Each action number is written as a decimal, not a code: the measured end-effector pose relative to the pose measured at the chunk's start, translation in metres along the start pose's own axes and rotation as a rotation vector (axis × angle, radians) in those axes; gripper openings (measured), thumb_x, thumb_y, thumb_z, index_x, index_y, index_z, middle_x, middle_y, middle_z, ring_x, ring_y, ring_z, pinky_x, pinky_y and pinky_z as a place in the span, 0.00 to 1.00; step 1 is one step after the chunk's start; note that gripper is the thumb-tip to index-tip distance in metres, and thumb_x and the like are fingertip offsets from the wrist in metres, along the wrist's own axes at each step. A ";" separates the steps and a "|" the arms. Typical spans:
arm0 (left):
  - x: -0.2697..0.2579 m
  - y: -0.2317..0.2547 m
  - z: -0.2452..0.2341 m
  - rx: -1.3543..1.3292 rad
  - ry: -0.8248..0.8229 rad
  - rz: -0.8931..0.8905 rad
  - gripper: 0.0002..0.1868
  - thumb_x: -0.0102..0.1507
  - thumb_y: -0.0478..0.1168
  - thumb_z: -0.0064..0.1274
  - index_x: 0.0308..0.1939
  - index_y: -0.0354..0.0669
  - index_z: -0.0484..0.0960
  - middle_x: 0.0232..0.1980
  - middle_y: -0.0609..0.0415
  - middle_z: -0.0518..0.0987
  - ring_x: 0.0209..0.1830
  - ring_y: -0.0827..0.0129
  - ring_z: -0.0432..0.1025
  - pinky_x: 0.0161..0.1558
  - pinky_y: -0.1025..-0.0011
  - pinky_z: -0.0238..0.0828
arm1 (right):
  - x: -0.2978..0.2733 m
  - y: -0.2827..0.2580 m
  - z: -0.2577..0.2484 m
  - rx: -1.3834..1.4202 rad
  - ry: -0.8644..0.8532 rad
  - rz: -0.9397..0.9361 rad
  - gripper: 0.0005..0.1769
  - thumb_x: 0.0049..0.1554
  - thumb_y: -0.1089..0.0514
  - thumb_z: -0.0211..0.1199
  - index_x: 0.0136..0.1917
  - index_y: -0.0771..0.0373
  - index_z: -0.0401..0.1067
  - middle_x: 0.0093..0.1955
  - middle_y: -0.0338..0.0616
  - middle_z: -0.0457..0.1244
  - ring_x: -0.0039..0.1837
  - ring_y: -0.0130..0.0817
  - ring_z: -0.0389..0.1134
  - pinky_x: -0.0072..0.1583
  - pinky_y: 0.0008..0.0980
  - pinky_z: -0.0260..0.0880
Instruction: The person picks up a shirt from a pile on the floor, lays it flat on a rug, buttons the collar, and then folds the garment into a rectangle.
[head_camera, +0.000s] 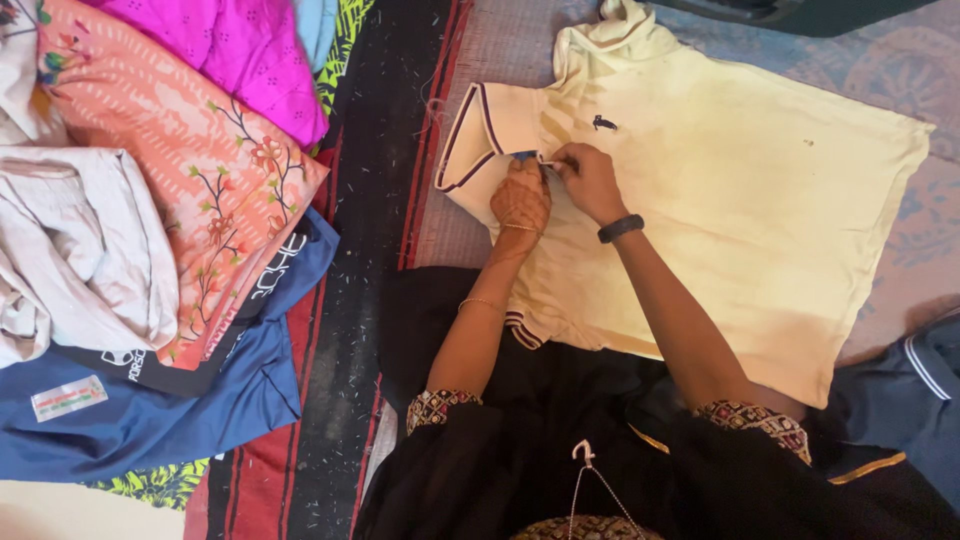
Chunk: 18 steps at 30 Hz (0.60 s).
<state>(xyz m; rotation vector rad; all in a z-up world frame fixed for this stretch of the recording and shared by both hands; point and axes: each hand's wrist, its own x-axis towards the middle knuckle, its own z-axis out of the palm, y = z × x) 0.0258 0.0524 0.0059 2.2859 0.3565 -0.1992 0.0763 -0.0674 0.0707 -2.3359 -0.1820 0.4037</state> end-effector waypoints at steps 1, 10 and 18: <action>-0.001 0.001 -0.001 0.000 -0.002 0.004 0.12 0.62 0.43 0.55 0.47 0.44 0.77 0.51 0.44 0.79 0.44 0.46 0.77 0.44 0.51 0.75 | -0.002 -0.001 0.000 0.000 0.004 0.002 0.05 0.58 0.64 0.66 0.49 0.66 0.77 0.43 0.52 0.69 0.43 0.39 0.71 0.48 0.35 0.70; -0.003 0.003 -0.018 -0.227 0.110 0.014 0.08 0.57 0.39 0.58 0.39 0.45 0.82 0.44 0.44 0.81 0.42 0.47 0.78 0.43 0.53 0.74 | -0.004 0.000 -0.004 -0.034 0.028 0.005 0.05 0.57 0.64 0.66 0.48 0.65 0.79 0.43 0.52 0.68 0.42 0.41 0.69 0.46 0.36 0.69; 0.002 0.000 -0.007 -0.471 0.094 -0.102 0.05 0.58 0.36 0.55 0.38 0.45 0.84 0.38 0.48 0.85 0.40 0.57 0.82 0.45 0.62 0.77 | -0.005 -0.015 -0.018 0.139 -0.055 0.131 0.06 0.59 0.61 0.62 0.49 0.65 0.76 0.40 0.46 0.69 0.39 0.36 0.67 0.45 0.33 0.68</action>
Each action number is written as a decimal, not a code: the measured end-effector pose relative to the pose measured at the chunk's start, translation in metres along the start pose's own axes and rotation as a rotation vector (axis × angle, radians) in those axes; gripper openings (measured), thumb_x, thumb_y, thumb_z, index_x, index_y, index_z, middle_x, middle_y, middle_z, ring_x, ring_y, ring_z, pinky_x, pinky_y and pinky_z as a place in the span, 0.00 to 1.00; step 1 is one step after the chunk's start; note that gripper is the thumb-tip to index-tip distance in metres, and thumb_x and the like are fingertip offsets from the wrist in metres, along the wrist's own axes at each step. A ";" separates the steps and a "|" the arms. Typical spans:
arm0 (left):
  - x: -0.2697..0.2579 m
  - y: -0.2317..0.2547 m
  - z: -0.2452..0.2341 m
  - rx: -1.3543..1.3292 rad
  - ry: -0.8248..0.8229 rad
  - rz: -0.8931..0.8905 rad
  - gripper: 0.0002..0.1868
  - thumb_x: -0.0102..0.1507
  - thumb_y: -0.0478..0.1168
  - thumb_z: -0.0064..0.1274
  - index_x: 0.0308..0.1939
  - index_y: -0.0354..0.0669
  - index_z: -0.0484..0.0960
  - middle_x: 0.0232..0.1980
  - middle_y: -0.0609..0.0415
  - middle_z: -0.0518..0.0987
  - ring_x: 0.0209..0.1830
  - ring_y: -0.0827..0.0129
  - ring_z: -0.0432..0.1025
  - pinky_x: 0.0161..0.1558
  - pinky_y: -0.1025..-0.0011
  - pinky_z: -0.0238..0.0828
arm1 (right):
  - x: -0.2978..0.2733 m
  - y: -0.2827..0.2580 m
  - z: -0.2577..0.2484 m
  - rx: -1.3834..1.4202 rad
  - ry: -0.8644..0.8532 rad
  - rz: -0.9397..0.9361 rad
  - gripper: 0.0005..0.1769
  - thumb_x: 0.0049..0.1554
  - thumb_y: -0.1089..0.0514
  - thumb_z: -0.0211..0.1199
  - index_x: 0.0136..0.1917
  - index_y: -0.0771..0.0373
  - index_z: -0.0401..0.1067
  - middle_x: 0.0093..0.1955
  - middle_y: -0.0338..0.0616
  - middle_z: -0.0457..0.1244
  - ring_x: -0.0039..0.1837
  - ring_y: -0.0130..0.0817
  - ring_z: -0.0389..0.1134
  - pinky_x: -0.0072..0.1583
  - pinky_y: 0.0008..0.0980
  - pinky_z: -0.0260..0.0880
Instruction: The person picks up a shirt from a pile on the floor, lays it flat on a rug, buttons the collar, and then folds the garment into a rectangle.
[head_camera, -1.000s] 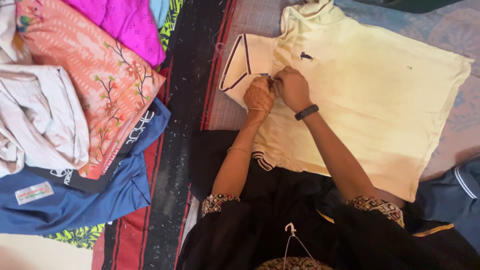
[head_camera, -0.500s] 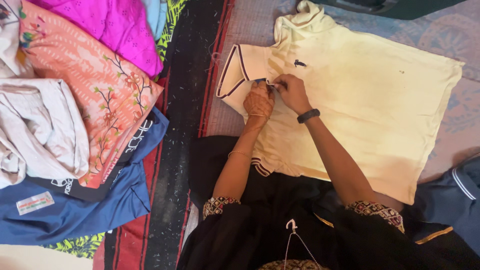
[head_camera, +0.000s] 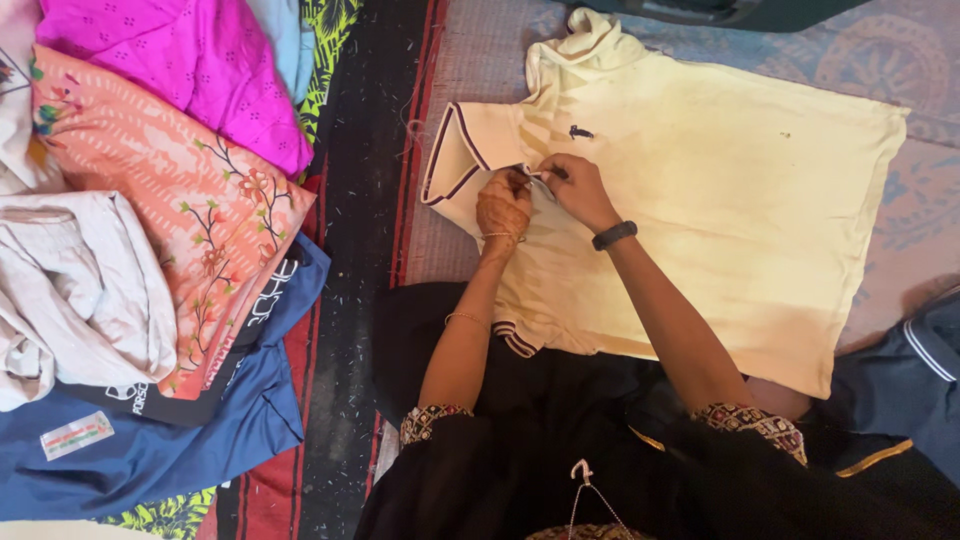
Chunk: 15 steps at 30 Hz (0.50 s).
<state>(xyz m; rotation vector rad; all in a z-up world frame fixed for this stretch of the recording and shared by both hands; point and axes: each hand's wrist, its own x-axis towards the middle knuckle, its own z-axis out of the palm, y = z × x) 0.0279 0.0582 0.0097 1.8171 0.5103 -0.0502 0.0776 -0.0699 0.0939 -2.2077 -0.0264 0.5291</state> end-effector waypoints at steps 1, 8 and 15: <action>0.002 -0.002 0.002 -0.001 -0.001 0.002 0.05 0.58 0.36 0.55 0.38 0.45 0.84 0.38 0.48 0.85 0.40 0.57 0.82 0.45 0.62 0.77 | 0.000 -0.002 -0.001 -0.001 0.003 0.000 0.06 0.59 0.61 0.62 0.49 0.65 0.76 0.40 0.46 0.69 0.39 0.36 0.67 0.45 0.33 0.68; 0.005 -0.019 0.012 -0.069 0.042 0.040 0.05 0.57 0.34 0.57 0.36 0.38 0.84 0.35 0.46 0.85 0.36 0.59 0.82 0.42 0.67 0.78 | -0.001 -0.008 -0.003 -0.141 -0.066 -0.126 0.05 0.60 0.63 0.62 0.50 0.67 0.74 0.43 0.50 0.69 0.41 0.39 0.68 0.48 0.35 0.69; 0.009 -0.032 0.019 -0.342 -0.038 -0.123 0.04 0.58 0.31 0.59 0.37 0.34 0.83 0.33 0.49 0.85 0.31 0.68 0.81 0.38 0.72 0.79 | -0.007 -0.020 0.002 -0.159 -0.039 -0.156 0.14 0.51 0.61 0.69 0.50 0.65 0.72 0.45 0.49 0.69 0.43 0.40 0.70 0.48 0.37 0.72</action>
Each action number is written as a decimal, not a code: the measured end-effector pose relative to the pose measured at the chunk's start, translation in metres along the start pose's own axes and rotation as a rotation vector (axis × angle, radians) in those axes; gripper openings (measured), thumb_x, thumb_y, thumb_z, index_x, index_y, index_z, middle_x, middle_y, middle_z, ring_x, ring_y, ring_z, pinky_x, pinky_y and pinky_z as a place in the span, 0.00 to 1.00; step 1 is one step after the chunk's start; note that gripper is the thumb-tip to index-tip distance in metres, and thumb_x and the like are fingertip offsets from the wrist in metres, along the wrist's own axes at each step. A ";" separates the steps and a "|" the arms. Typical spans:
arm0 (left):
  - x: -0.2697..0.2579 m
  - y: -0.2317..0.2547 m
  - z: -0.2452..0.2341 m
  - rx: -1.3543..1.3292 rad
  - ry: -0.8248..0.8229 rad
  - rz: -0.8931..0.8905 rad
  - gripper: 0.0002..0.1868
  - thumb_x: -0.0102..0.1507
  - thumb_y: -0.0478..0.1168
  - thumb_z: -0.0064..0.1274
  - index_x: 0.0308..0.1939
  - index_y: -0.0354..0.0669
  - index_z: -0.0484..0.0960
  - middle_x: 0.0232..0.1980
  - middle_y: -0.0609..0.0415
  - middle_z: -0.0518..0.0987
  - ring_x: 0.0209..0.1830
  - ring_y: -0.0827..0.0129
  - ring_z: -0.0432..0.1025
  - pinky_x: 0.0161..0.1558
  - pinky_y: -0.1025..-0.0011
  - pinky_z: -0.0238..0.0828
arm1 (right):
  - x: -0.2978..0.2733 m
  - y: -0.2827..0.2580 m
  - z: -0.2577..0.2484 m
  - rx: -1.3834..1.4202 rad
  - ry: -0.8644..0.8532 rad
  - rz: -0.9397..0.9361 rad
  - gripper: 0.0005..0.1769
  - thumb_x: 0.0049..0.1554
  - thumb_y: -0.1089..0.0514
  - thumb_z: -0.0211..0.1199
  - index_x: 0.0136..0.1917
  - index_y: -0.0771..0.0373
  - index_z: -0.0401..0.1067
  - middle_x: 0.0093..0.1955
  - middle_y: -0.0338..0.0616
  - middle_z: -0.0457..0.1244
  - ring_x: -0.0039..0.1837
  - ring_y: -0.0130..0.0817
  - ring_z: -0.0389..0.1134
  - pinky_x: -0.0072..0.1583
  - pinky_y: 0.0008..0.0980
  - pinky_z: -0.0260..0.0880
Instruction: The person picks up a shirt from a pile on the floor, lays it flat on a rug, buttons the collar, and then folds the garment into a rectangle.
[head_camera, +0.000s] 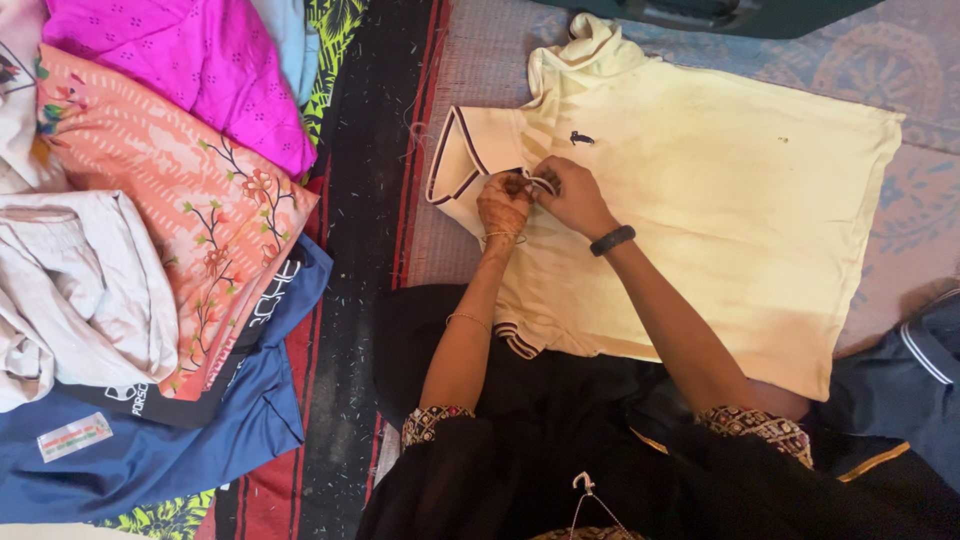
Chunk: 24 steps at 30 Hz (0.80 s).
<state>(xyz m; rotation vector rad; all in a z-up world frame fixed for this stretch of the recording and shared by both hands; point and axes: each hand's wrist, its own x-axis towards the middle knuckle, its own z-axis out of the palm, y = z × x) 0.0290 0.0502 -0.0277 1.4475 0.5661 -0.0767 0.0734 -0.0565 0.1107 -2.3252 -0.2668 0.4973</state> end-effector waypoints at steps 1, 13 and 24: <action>0.002 -0.003 0.000 0.000 0.000 0.000 0.04 0.58 0.31 0.59 0.37 0.34 0.83 0.33 0.49 0.85 0.31 0.68 0.81 0.38 0.72 0.79 | 0.000 -0.003 0.001 0.000 0.000 0.000 0.14 0.51 0.61 0.69 0.50 0.65 0.72 0.45 0.49 0.69 0.43 0.40 0.70 0.48 0.37 0.72; 0.009 -0.029 0.004 -0.015 0.057 0.075 0.23 0.55 0.32 0.61 0.52 0.35 0.70 0.38 0.51 0.83 0.38 0.65 0.81 0.42 0.71 0.79 | -0.002 -0.007 0.004 -0.242 0.044 -0.166 0.10 0.55 0.59 0.67 0.49 0.62 0.73 0.47 0.51 0.67 0.52 0.53 0.67 0.54 0.47 0.68; 0.008 -0.025 0.006 -0.118 0.084 -0.052 0.20 0.55 0.39 0.65 0.47 0.34 0.78 0.37 0.48 0.86 0.34 0.66 0.81 0.38 0.70 0.78 | -0.002 -0.019 0.002 -0.308 -0.021 -0.175 0.14 0.52 0.62 0.66 0.52 0.62 0.71 0.45 0.51 0.65 0.53 0.52 0.65 0.54 0.47 0.66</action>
